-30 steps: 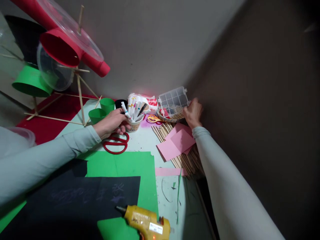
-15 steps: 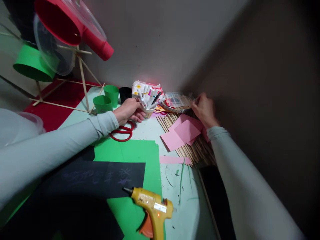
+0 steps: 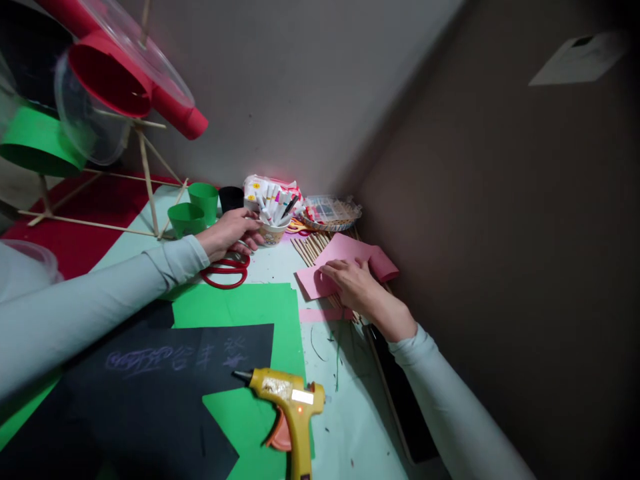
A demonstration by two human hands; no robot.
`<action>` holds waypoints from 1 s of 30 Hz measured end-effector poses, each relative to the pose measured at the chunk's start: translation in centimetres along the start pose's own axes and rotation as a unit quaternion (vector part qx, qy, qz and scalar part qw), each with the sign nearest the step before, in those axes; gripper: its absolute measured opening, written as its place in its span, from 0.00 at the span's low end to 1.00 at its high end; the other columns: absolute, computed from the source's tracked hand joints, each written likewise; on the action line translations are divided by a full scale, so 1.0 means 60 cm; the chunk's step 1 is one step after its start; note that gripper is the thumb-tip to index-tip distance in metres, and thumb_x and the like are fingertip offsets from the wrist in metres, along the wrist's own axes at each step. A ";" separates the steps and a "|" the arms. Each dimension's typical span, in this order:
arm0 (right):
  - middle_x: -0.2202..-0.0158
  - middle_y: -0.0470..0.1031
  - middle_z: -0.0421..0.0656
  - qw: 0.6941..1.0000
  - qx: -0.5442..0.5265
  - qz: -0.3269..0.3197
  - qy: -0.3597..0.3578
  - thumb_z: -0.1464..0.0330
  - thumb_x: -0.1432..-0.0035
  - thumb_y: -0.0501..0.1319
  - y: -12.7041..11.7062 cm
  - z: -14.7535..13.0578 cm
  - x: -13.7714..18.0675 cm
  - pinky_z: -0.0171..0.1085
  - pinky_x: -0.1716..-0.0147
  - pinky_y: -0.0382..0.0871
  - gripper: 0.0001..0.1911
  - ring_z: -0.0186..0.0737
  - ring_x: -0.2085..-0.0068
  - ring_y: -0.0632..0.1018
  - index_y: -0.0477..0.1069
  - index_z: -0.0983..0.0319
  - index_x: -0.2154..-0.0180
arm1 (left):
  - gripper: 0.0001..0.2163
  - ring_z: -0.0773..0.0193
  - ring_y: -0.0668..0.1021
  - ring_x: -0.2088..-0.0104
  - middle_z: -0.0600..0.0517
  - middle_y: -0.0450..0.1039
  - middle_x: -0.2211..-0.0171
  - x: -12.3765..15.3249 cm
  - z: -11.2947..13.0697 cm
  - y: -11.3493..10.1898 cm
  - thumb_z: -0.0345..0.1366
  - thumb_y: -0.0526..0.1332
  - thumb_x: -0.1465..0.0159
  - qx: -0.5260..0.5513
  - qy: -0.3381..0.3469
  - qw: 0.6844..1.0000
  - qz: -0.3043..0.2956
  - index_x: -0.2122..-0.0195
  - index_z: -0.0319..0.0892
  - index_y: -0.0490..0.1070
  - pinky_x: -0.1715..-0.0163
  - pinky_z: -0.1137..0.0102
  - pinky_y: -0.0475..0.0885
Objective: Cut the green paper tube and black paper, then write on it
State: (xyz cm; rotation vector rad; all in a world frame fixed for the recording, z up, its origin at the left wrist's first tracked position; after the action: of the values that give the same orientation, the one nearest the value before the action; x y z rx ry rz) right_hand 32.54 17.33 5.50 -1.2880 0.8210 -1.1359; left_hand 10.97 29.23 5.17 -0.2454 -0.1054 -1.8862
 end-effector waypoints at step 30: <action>0.64 0.76 0.48 0.877 -0.041 0.435 0.198 0.74 0.34 0.47 -0.222 0.173 0.036 0.41 0.64 0.62 0.16 0.43 0.68 0.72 0.69 0.64 0.51 | 0.10 0.67 0.71 0.81 0.54 0.73 0.78 0.051 -0.009 0.085 0.38 0.58 0.38 -0.333 0.159 0.912 -0.179 0.65 0.39 0.75 0.78 0.73 0.63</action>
State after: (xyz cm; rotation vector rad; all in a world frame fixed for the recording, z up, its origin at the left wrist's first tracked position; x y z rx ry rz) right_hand 40.59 19.46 20.36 -0.5928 1.5648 -0.6147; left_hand 14.80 24.63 5.06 -0.3943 0.7773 -2.2509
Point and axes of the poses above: each hand's wrist, its own x-axis away from the middle knuckle, its own y-axis out of the palm, z = x × y, the point moved 7 cm from there along -x, towards the middle knuckle
